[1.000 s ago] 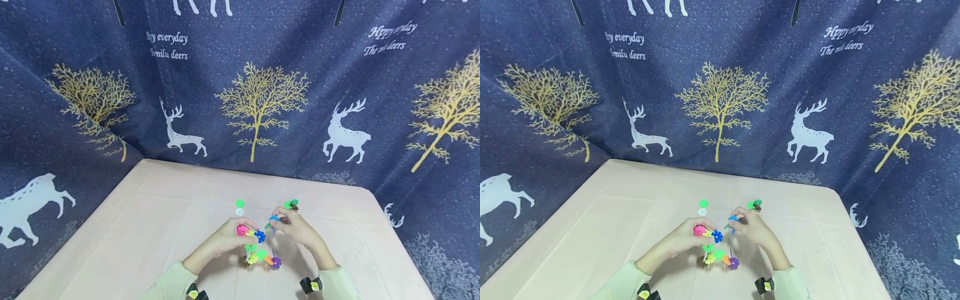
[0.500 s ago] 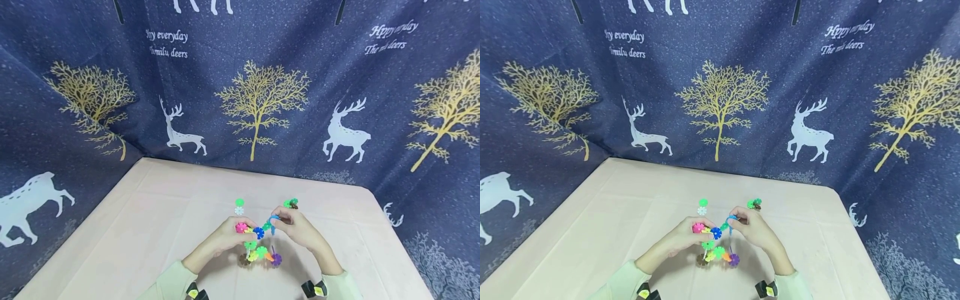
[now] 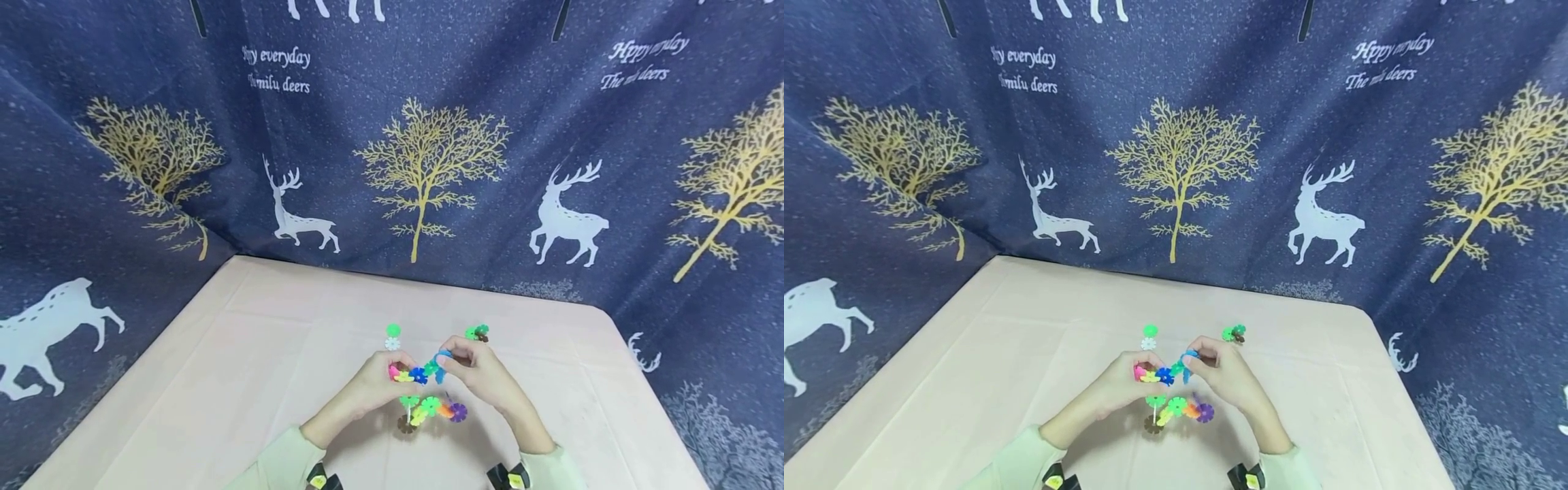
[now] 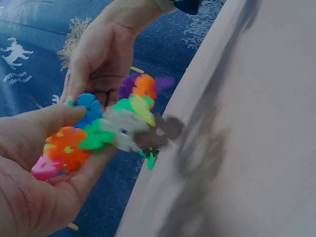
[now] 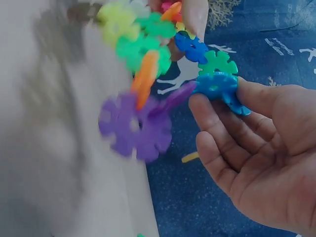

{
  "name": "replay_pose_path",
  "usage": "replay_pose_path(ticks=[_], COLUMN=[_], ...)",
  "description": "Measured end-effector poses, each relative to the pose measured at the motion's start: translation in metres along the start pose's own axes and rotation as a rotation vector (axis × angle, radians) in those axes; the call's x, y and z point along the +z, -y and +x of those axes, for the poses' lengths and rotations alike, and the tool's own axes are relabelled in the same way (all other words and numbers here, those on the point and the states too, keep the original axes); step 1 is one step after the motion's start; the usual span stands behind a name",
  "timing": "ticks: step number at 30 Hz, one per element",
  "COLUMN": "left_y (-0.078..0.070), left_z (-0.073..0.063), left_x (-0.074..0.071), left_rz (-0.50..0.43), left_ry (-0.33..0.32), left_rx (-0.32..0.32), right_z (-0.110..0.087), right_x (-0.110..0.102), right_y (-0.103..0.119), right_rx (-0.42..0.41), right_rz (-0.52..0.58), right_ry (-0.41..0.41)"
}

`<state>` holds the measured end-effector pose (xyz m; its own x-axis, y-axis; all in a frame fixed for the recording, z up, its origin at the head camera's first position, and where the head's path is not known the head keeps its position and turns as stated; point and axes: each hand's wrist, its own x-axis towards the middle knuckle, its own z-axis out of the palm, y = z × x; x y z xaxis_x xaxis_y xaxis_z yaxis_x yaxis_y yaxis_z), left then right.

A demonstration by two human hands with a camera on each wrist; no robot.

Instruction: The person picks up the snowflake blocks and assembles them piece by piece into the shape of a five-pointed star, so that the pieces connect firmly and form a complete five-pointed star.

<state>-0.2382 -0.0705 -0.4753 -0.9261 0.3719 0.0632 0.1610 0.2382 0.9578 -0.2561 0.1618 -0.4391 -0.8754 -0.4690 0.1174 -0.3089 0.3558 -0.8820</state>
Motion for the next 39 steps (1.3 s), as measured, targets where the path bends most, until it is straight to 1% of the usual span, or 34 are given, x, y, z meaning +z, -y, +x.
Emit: replay_pose_path(ticks=[3,5,10,13,16,18,21,25,29,31,35,39], left_y=[-0.002,-0.003,-0.005,-0.006,-0.006,-0.004,-0.002,0.002,0.004,0.005,0.007,0.011], left_z=[-0.001,-0.002,-0.004,-0.004,-0.003,-0.003,-0.005,-0.006,-0.009,-0.010,-0.011,-0.013], left_x=[0.001,0.001,-0.001,-0.004,-0.007,-0.009,-0.010,-0.010,-0.011,-0.012,-0.017,-0.021], left_rz=[0.059,0.088,0.115,0.127,0.133,0.127,0.100,0.066,0.062,0.059,0.046,0.033], left_ry=[-0.059,-0.083,-0.113,-0.114,-0.091,-0.064,-0.009,0.061,0.086,0.095,0.126,0.143], left_rx=[0.016,0.024,0.034,0.053,0.079,0.087,0.074,0.040,0.011,0.002,0.004,0.003], right_z=[0.002,0.002,0.002,0.005,0.009,0.011,0.015,0.021,0.028,0.033,0.043,0.053], right_x=[0.003,0.005,0.009,0.009,0.008,0.008,0.008,0.009,0.014,0.016,0.020,0.025], right_y=[0.004,0.005,0.010,0.014,0.017,0.019,0.020,0.018,0.016,0.014,0.010,0.007], right_rx=[-0.028,-0.035,-0.013,-0.009,-0.020,-0.025,-0.034,-0.083,-0.126,-0.125,-0.127,-0.120], right_rz=[0.000,0.008,0.013,0.003,-0.012,-0.015,-0.007,-0.001,-0.009,-0.015,-0.050,-0.088], right_ry=[-0.010,-0.014,-0.015,-0.017,0.004,0.030,0.073,0.132,0.223,0.259,0.280,0.267])
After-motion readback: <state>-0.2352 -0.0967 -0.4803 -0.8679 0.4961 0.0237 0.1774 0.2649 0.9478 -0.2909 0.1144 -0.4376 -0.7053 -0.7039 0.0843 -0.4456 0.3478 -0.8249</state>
